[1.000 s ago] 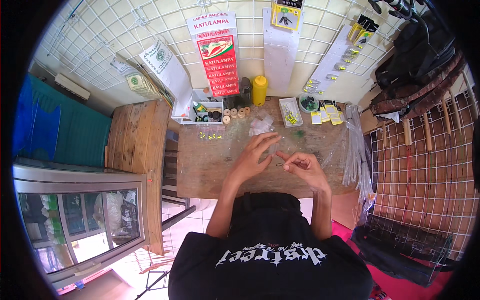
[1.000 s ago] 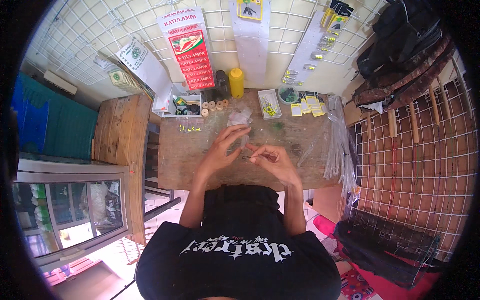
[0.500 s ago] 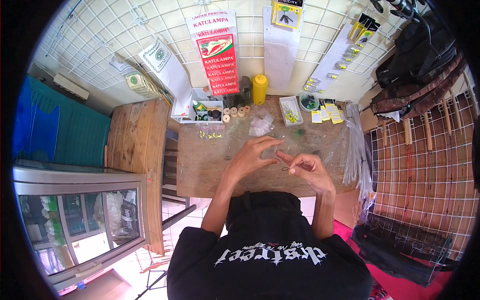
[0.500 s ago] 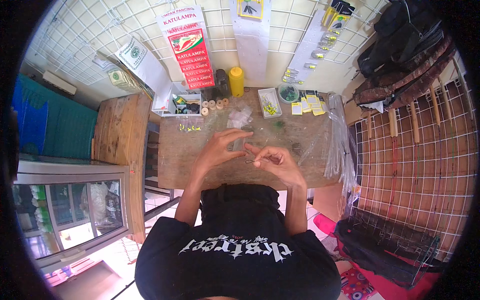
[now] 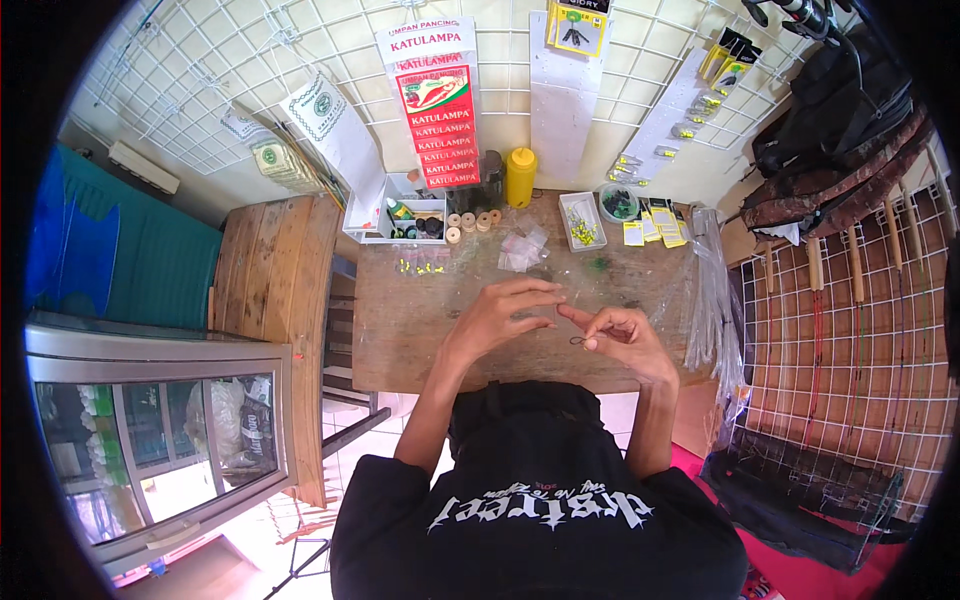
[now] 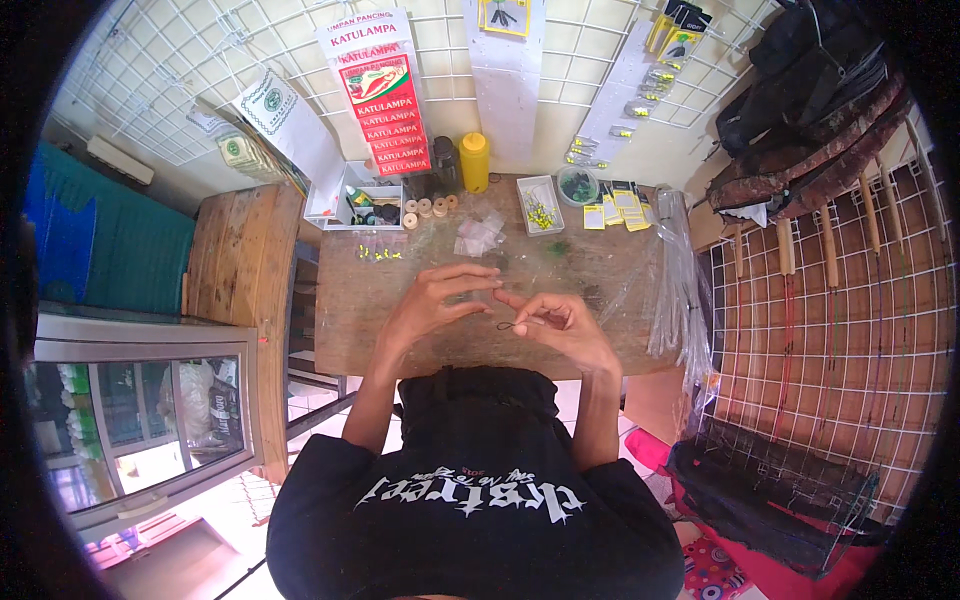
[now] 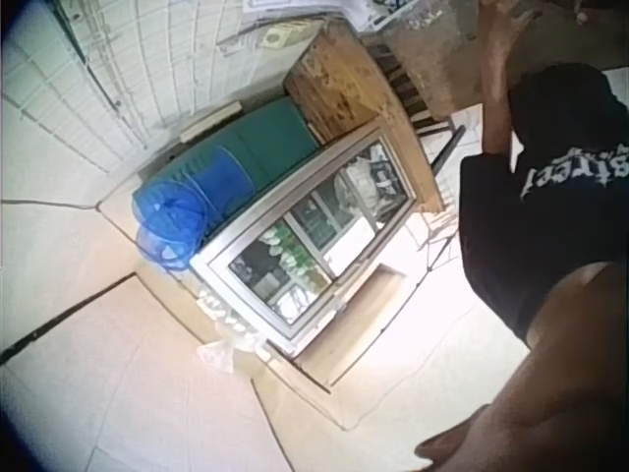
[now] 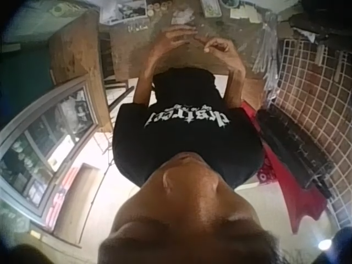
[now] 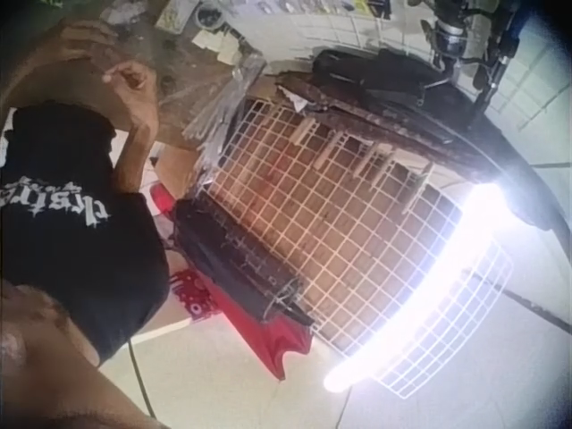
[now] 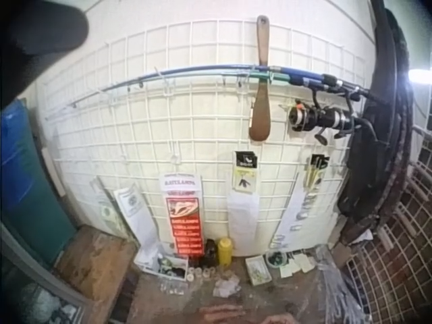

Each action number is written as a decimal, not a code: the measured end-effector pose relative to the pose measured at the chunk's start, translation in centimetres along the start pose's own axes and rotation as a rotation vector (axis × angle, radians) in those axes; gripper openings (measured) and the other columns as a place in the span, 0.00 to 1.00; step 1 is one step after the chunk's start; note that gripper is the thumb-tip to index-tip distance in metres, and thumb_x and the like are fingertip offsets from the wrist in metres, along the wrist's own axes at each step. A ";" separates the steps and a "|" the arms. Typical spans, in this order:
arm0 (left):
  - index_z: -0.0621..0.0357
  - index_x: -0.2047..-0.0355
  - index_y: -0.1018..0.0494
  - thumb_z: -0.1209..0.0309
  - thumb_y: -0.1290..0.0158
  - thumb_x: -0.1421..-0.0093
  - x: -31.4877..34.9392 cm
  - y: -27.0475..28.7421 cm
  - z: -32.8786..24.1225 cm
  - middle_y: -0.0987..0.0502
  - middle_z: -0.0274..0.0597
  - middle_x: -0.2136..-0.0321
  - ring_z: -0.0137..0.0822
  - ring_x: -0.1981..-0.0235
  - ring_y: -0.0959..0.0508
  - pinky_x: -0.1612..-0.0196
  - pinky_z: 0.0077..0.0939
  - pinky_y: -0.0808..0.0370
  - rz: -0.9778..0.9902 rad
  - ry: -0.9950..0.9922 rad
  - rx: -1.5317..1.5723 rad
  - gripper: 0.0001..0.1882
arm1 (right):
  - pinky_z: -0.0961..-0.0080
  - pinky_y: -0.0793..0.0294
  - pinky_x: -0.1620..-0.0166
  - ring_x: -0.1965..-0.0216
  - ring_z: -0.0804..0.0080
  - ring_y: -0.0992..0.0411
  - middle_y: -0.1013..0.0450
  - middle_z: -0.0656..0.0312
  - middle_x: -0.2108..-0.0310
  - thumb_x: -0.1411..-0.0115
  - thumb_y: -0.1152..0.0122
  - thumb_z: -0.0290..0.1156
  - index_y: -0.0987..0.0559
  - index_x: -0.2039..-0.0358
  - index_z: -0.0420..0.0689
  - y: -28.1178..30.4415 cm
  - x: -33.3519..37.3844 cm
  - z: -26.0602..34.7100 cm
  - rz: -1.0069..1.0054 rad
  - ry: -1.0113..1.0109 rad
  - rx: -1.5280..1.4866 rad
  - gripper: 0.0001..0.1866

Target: Assembling a fishing rig by threading beads and a hook onto a fishing line.

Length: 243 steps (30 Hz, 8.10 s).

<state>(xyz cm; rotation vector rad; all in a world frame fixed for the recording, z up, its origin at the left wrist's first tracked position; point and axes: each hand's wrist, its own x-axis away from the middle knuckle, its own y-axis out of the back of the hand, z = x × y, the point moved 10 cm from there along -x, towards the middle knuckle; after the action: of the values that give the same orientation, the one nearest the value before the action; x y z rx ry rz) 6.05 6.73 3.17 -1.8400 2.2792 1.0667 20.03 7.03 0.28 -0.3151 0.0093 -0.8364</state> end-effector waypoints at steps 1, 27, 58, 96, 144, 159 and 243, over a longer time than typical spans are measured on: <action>0.54 0.59 0.23 0.68 0.37 0.54 0.0 0.2 -0.1 0.22 0.41 0.59 0.42 0.58 0.22 0.55 0.32 0.26 0.001 0.001 -0.001 0.20 | 0.77 0.35 0.49 0.42 0.66 0.35 0.26 0.48 0.55 0.46 0.37 0.20 0.22 0.72 0.39 0.1 0.1 0.1 0.000 0.000 -0.001 0.02; 0.60 0.68 0.31 0.69 0.48 0.38 -0.1 -1.7 0.1 0.37 0.33 0.66 0.27 0.66 0.35 0.62 0.20 0.36 0.217 0.186 0.608 0.08 | 0.63 0.35 0.45 0.49 0.60 0.31 0.26 0.56 0.51 0.56 0.33 0.21 0.18 0.74 0.43 -2.4 0.3 8.1 0.094 0.354 0.551 0.07; 0.59 0.61 0.34 0.62 0.49 0.37 1.7 -3.1 -0.5 0.33 0.32 0.65 0.23 0.61 0.32 0.56 0.20 0.35 0.285 0.351 0.901 0.14 | 0.77 0.28 0.60 0.66 0.71 0.26 0.24 0.61 0.68 0.56 0.33 0.19 0.16 0.71 0.42 -4.2 0.0 6.6 -0.009 0.308 0.563 0.08; 0.58 0.59 0.21 0.71 0.35 0.56 -1.2 1.6 -3.1 0.21 0.41 0.65 0.35 0.65 0.21 0.63 0.26 0.26 0.090 0.148 0.145 0.20 | 0.72 0.30 0.55 0.58 0.65 0.34 0.29 0.64 0.48 0.58 0.30 0.29 0.16 0.72 0.46 -6.3 0.3 6.4 0.214 0.504 0.902 0.09; 0.64 0.60 0.23 0.73 0.34 0.53 -0.4 -1.8 -0.1 0.20 0.38 0.65 0.25 0.61 0.25 0.54 0.24 0.29 0.051 0.337 0.796 0.19 | 0.70 0.34 0.48 0.46 0.65 0.39 0.36 0.53 0.43 0.49 0.33 0.26 0.17 0.71 0.44 -1.2 -1.4 3.6 -0.229 0.100 -0.211 0.04; 0.65 0.63 0.22 0.71 0.33 0.52 -0.9 -1.6 -0.6 0.21 0.38 0.66 0.25 0.62 0.25 0.55 0.23 0.29 0.068 0.337 0.851 0.17 | 0.73 0.33 0.50 0.49 0.67 0.34 0.34 0.51 0.47 0.48 0.35 0.23 0.18 0.69 0.42 -1.0 -1.6 3.7 -0.227 0.138 -0.145 0.04; 0.66 0.59 0.26 0.71 0.44 0.41 0.1 -1.1 2.7 0.21 0.42 0.63 0.29 0.60 0.22 0.56 0.22 0.26 -0.285 0.416 0.849 0.12 | 0.76 0.30 0.60 0.69 0.73 0.28 0.25 0.60 0.73 0.51 0.35 0.24 0.21 0.74 0.37 -0.2 -1.7 10.0 -0.504 0.332 0.882 0.05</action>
<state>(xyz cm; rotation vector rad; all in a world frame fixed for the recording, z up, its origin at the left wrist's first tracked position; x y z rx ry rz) 5.96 7.99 0.48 -1.9610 2.0226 -0.3331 20.07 10.83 9.68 0.6812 -0.1321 -1.2944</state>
